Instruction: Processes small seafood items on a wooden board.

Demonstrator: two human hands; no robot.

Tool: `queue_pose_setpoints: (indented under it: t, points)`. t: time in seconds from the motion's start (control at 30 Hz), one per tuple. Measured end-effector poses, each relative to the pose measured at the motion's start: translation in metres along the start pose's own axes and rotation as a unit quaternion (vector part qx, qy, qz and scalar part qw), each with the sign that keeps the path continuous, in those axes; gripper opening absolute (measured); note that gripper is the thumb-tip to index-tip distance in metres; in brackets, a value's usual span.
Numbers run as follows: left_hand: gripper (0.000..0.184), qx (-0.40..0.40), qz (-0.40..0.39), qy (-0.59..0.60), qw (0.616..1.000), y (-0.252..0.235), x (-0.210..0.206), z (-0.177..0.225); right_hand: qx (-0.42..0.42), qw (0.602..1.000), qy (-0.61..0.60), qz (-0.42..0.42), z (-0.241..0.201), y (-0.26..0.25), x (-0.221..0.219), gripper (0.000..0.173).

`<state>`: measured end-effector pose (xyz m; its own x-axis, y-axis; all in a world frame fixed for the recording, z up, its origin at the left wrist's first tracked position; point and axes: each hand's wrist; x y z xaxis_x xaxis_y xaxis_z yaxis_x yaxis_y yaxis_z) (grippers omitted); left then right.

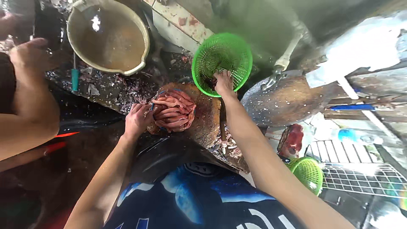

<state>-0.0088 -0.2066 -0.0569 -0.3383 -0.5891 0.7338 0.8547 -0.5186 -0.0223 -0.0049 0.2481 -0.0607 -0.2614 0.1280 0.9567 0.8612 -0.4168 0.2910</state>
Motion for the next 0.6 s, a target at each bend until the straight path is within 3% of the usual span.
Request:
queue_pose_setpoints:
  t: [0.1,0.27,0.4,0.6]
  points:
    - [0.028,0.046,0.013,-0.01,0.999,0.006,0.013,-0.007,0.036,0.999,0.027,-0.009,0.009,-0.012,-0.01,0.05]
    - [0.029,0.098,0.044,0.013,0.994,0.009,0.025,-0.019,-0.017,0.987,-0.157,0.039,0.027,0.0,0.007,0.024]
    - [0.032,0.118,0.059,0.032,0.991,-0.002,0.025,-0.018,-0.053,0.973,-0.199,0.103,0.03,0.018,0.026,0.027]
    - [0.03,0.067,0.062,0.066,0.994,-0.015,0.02,-0.005,-0.077,0.952,-0.234,0.183,0.015,0.073,0.071,0.028]
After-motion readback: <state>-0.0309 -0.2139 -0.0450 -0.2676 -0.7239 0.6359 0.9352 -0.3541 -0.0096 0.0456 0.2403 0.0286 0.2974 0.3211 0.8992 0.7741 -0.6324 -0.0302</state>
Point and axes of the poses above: each hand's wrist, its own y-axis away from the middle knuckle, its own x-axis out of the back of the hand, z = x × y, and after that the axes turned 1 degree about x, right-handed
